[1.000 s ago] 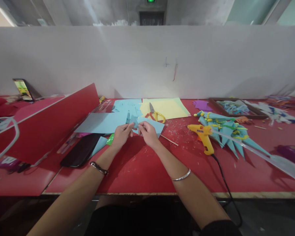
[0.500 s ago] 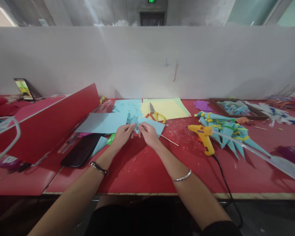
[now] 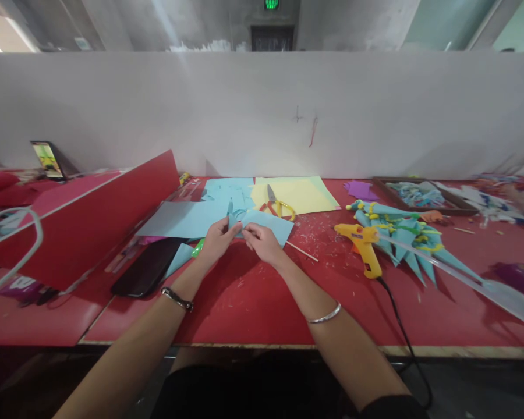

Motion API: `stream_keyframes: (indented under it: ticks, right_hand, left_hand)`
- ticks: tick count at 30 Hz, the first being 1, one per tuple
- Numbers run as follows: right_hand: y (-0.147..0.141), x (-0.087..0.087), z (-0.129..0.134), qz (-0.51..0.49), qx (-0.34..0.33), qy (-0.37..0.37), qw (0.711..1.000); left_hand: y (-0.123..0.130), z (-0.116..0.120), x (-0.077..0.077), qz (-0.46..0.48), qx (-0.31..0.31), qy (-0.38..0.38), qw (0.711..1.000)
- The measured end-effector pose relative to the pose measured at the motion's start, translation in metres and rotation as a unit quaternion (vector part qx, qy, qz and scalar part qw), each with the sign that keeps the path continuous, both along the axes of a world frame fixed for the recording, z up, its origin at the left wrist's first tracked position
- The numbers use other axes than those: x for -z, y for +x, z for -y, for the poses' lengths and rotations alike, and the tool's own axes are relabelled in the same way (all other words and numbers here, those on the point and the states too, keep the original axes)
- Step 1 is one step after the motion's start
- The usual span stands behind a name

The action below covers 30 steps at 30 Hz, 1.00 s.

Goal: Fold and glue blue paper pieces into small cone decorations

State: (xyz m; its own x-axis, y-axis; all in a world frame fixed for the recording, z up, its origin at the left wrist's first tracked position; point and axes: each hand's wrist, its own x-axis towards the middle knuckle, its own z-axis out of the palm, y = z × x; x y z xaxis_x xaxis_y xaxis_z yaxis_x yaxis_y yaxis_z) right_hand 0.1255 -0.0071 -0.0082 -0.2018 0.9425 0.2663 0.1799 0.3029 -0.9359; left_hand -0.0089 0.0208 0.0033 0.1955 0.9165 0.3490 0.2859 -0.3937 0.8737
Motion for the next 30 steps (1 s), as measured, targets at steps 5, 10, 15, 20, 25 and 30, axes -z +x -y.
stream_keyframes:
  ticks: [5,10,15,20,25,30]
  right_hand:
    - [-0.0009,-0.0006,0.0004,-0.012,-0.005,-0.002,1.0]
    - [-0.0028,-0.0045,0.0031,-0.016,-0.011,-0.004,1.0]
    - [-0.0034,-0.0036,0.0023,-0.018,-0.013,0.005,1.0]
    - [-0.0039,-0.003,0.0023,-0.013,-0.016,0.01,1.0]
    - [-0.0043,-0.0021,0.0016,-0.008,-0.023,0.008,1.0]
    - [-0.0043,-0.0021,0.0014,-0.002,-0.023,0.011,1.0]
  left_hand:
    - [0.0005,0.0011,-0.0006,0.019,-0.027,-0.009,0.999]
    - [0.0006,-0.0012,0.0021,0.042,-0.029,-0.037,0.998]
    - [0.0026,-0.0015,0.0032,0.088,-0.036,-0.032,0.995]
    - [0.0029,-0.0008,0.0015,0.106,-0.049,-0.023,0.993]
    - [0.0026,-0.0007,0.0,0.112,-0.045,-0.037,0.992]
    - [0.0028,-0.0024,0.0032,0.135,-0.037,-0.02,0.99]
